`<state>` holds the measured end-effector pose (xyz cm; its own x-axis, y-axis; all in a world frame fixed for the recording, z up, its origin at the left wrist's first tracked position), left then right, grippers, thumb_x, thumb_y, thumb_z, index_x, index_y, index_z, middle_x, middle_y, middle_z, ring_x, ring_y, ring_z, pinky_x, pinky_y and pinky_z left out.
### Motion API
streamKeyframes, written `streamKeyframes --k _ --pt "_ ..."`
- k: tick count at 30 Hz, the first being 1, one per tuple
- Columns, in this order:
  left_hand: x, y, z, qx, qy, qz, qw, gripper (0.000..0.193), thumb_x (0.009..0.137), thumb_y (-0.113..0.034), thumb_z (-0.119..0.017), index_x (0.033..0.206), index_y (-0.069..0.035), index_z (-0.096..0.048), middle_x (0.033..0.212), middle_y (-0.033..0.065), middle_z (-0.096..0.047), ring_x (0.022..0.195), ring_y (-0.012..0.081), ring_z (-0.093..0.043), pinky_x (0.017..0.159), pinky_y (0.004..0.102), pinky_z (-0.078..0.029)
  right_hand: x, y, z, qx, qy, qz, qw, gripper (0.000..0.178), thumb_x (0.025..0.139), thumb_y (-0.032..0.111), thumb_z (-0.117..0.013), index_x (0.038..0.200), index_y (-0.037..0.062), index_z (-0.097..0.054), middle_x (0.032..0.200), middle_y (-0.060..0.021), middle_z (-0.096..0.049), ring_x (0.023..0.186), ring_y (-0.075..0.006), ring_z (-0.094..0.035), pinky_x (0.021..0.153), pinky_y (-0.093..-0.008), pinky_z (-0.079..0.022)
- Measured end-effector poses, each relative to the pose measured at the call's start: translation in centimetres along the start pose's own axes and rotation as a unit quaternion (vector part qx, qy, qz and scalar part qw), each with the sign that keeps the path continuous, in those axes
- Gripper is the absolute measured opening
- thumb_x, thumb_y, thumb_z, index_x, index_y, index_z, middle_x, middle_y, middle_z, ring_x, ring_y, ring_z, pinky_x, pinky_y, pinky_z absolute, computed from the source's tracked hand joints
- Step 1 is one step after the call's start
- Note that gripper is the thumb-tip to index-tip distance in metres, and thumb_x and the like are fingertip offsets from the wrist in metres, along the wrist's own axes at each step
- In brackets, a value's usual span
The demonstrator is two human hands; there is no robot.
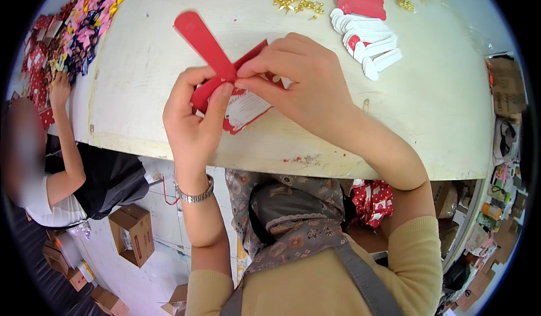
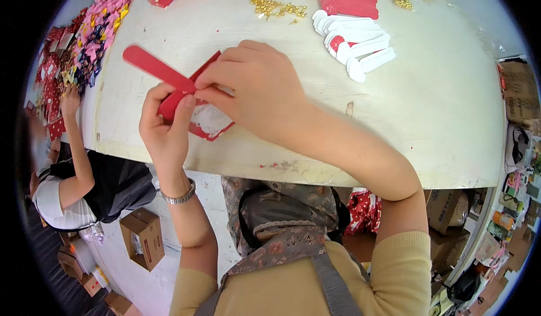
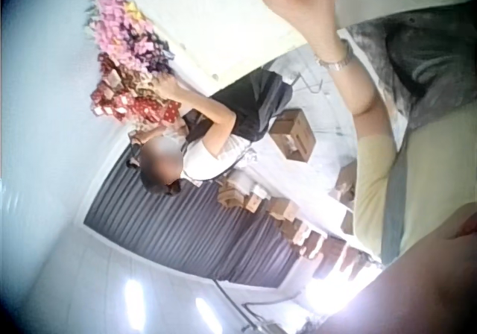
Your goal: The person assembles small red polka-dotted gift boxes by hand. They fold the flat paper pieces into box shapes, insert white paper liners, and place small items inside before closing the lids. The finished boxes are set aside on the table.
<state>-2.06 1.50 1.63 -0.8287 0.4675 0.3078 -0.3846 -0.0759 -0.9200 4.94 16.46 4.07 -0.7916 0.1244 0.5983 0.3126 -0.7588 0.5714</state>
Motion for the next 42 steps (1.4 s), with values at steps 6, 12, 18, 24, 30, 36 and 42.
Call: streamKeyframes --k 6,12,18,24,30,36,42 --pt "-0.1 -0.1 -0.2 -0.015 -0.02 -0.062 0.998 0.023 0.081 0.002 -0.066 0.102 -0.001 -0.056 0.092 0.0032 -0.061 0.08 0.0062 -0.055 0.065 0.0174 -0.044 0.1 -11.9 4.6 -0.246 -0.007 -0.022 0.969 0.013 0.076 0.008 -0.066 0.089 0.0075 -0.069 0.087 -0.0071 -0.063 0.079 -0.0257 -0.061 0.071 -0.0351 -0.051" --pt "0.2 0.6 0.0 -0.003 -0.045 -0.087 0.995 0.025 0.083 0.003 -0.064 0.106 -0.001 -0.055 0.097 0.0048 -0.06 0.082 0.0064 -0.056 0.064 0.0174 -0.045 0.7 -14.7 3.9 -0.243 0.191 -0.002 0.951 0.013 0.079 0.006 -0.065 0.091 0.0034 -0.068 0.088 -0.0081 -0.063 0.079 -0.0245 -0.06 0.067 -0.0324 -0.049" --pt "0.7 1.0 -0.1 -0.019 -0.04 -0.137 0.99 0.026 0.082 0.004 -0.064 0.106 -0.001 -0.055 0.099 0.0058 -0.059 0.084 0.0087 -0.057 0.068 0.0195 -0.046 -2.4 -11.2 4.3 -0.188 0.177 0.013 0.966 0.016 0.077 0.004 -0.067 0.093 0.0037 -0.069 0.087 -0.0079 -0.061 0.077 -0.0225 -0.06 0.064 -0.0308 -0.048" --pt "0.5 0.9 -0.3 -0.02 -0.034 -0.136 0.99 0.026 0.082 0.005 -0.063 0.105 -0.001 -0.055 0.097 0.0057 -0.059 0.082 0.0096 -0.056 0.068 0.0195 -0.045 -3.4 -10.4 4.9 -0.173 0.15 0.019 0.973 0.013 0.076 0.005 -0.068 0.089 0.0062 -0.069 0.082 -0.006 -0.063 0.07 -0.0213 -0.061 0.059 -0.0301 -0.05" --pt "0.1 0.7 -0.4 -0.017 -0.036 -0.162 0.986 0.027 0.08 0.006 -0.063 0.105 -0.001 -0.056 0.094 0.0064 -0.059 0.08 0.0109 -0.057 0.066 0.0197 -0.045 -0.7 -1.2 2.2 0.036 0.045 0.063 0.996 0.017 0.07 0.002 -0.074 0.086 0.0075 -0.07 0.079 -0.004 -0.061 0.065 -0.0155 -0.058 0.054 -0.0253 -0.046" --pt "-0.1 0.8 -0.4 -0.026 -0.031 -0.166 0.985 0.027 0.08 0.008 -0.062 0.105 -0.002 -0.056 0.092 0.0067 -0.059 0.077 0.0116 -0.057 0.062 0.0203 -0.044 0.2 0.7 -0.1 -0.021 -0.014 0.108 0.994 0.023 0.062 0.0 -0.075 0.083 0.0083 -0.07 0.076 -0.0031 -0.059 0.064 -0.0167 -0.051 0.051 -0.0259 -0.038" --pt "0.0 0.9 -0.5 -0.035 -0.038 -0.178 0.983 0.025 0.08 0.008 -0.061 0.103 -0.002 -0.057 0.092 0.008 -0.06 0.076 0.0133 -0.058 0.059 0.0214 -0.044 0.0 0.1 -0.6 -0.022 -0.056 0.14 0.988 0.017 0.061 0.007 -0.074 0.076 0.0105 -0.067 0.071 0.0003 -0.057 0.062 -0.0173 -0.052 0.055 -0.0289 -0.038"
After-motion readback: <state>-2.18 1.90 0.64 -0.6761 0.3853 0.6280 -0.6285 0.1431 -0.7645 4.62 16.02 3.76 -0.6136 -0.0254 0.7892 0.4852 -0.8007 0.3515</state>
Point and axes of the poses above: each hand's wrist, its own x-axis towards the middle knuckle, its own z-axis out of the back of the hand, y = z × x, the point moved 3 cm from there along x, towards the middle knuckle
